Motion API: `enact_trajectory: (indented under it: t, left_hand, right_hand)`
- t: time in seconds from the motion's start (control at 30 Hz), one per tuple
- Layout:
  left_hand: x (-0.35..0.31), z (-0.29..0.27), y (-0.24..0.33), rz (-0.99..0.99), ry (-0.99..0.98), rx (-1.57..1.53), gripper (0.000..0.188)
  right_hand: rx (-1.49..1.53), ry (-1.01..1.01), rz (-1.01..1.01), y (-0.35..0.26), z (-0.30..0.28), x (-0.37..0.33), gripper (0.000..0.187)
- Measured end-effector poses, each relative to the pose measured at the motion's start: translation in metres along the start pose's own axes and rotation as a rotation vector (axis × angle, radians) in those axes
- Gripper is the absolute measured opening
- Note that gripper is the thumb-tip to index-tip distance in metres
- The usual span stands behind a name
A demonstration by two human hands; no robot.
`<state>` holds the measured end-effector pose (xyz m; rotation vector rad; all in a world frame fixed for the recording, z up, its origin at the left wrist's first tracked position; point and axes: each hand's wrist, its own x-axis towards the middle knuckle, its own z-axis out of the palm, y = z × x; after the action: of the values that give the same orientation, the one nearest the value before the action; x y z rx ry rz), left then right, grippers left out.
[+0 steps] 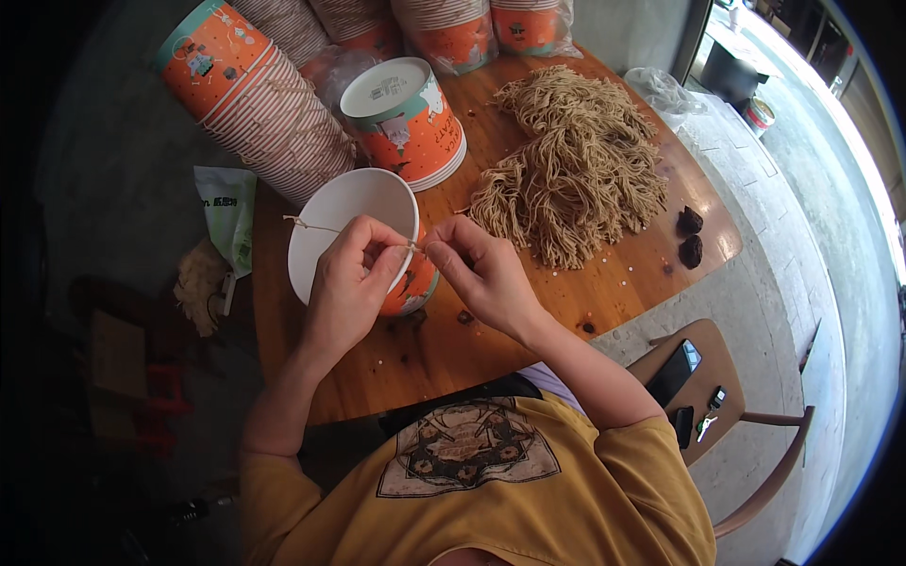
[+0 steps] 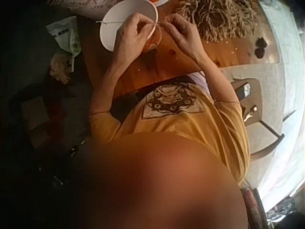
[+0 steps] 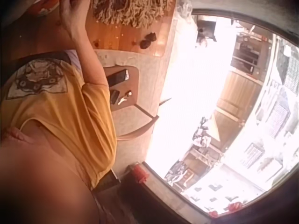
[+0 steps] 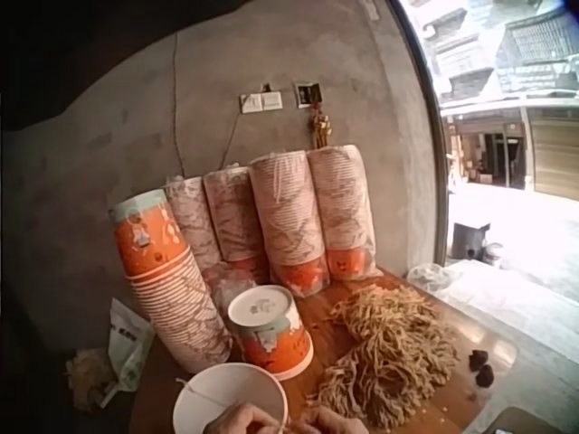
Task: Threading and tying string handles onto paper bowls.
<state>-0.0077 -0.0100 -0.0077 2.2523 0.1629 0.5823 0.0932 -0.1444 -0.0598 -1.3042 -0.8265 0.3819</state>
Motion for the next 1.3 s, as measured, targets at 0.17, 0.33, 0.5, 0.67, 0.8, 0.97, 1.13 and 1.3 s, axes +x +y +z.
enact_trajectory:
  t: [0.17, 0.33, 0.5, 0.67, 0.8, 0.97, 1.13, 1.3]
  left_hand:
    - [-0.002, 0.001, 0.000, 0.039, 0.016, -0.011, 0.009]
    - [-0.006, 0.002, 0.002, 0.176, 0.073, 0.142, 0.007]
    - [-0.007, 0.003, 0.004, 0.211, 0.066, 0.238, 0.010]
    - [-0.014, -0.007, 0.004, 0.189, 0.033, 0.343, 0.016]
    - [-0.033, -0.038, 0.007, 0.093, -0.121, 0.426, 0.017]
    - [-0.052, -0.084, -0.024, 0.285, -0.113, 0.394, 0.016]
    - [-0.021, -0.136, -0.020, -0.129, 0.059, -0.473, 0.013]
    - [0.046, -0.217, -0.019, -0.116, 0.096, -0.947, 0.019]
  right_hand:
    - [-0.485, -0.028, -0.122, -0.016, -0.002, 0.002, 0.016]
    - [-0.715, 0.051, -0.483, -0.016, -0.001, 0.008, 0.014]
    - [-0.806, -0.050, -0.508, -0.014, -0.005, 0.006, 0.015]
    - [-0.736, -0.218, -0.431, -0.042, -0.019, 0.018, 0.022]
    - [-1.011, -0.222, -0.739, -0.051, -0.041, 0.041, 0.027]
    - [-1.104, -0.299, -0.670, -0.041, -0.054, 0.061, 0.040]
    - [-0.295, -0.480, -0.241, -0.029, -0.032, 0.065, 0.079]
    - [0.371, -0.497, -0.381, -0.060, 0.018, 0.107, 0.101]
